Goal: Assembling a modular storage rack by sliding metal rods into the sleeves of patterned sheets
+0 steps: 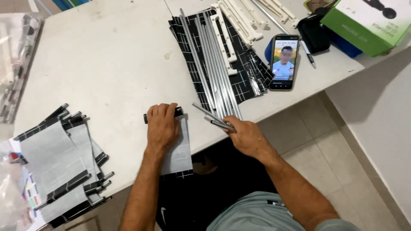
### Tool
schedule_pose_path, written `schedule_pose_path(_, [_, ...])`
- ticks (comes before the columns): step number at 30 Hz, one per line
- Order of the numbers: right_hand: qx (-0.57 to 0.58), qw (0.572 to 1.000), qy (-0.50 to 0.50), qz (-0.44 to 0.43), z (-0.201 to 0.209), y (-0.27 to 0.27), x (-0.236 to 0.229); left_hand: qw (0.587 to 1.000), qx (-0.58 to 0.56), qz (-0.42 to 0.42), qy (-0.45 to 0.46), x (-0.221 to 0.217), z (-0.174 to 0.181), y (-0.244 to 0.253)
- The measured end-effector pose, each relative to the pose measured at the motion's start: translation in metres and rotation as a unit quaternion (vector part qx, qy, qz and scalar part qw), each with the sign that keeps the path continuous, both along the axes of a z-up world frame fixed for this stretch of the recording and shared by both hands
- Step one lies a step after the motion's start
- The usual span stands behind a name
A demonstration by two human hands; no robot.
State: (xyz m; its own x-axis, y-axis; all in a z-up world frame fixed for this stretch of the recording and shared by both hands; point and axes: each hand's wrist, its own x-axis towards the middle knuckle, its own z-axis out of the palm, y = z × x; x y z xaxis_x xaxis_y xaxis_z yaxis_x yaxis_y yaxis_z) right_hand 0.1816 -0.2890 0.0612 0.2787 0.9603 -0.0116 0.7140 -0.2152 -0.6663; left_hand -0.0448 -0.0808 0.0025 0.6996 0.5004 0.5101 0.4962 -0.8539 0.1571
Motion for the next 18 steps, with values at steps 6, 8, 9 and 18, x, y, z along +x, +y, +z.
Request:
schedule_pose_path(6, [0.147, 0.987, 0.062, 0.01, 0.01, -0.002, 0.006, 0.989, -0.079, -0.078, -0.098, -0.017, 0.055, -0.029])
schedule_pose_path(8, [0.21, 0.975, 0.063, 0.026, 0.018, -0.003, 0.009, 0.979, -0.11, -0.107, -0.137, -0.018, 0.068, -0.039])
schedule_pose_path(9, [0.231, 0.971, 0.051, 0.044, 0.028, -0.002, 0.007, 0.974, -0.12, -0.12, -0.15, -0.019, 0.071, -0.043])
schedule_pose_path(18, [0.314, 0.942, 0.042, 0.109, 0.066, 0.003, 0.007, 0.96, -0.114, -0.176, -0.188, -0.018, 0.105, -0.062])
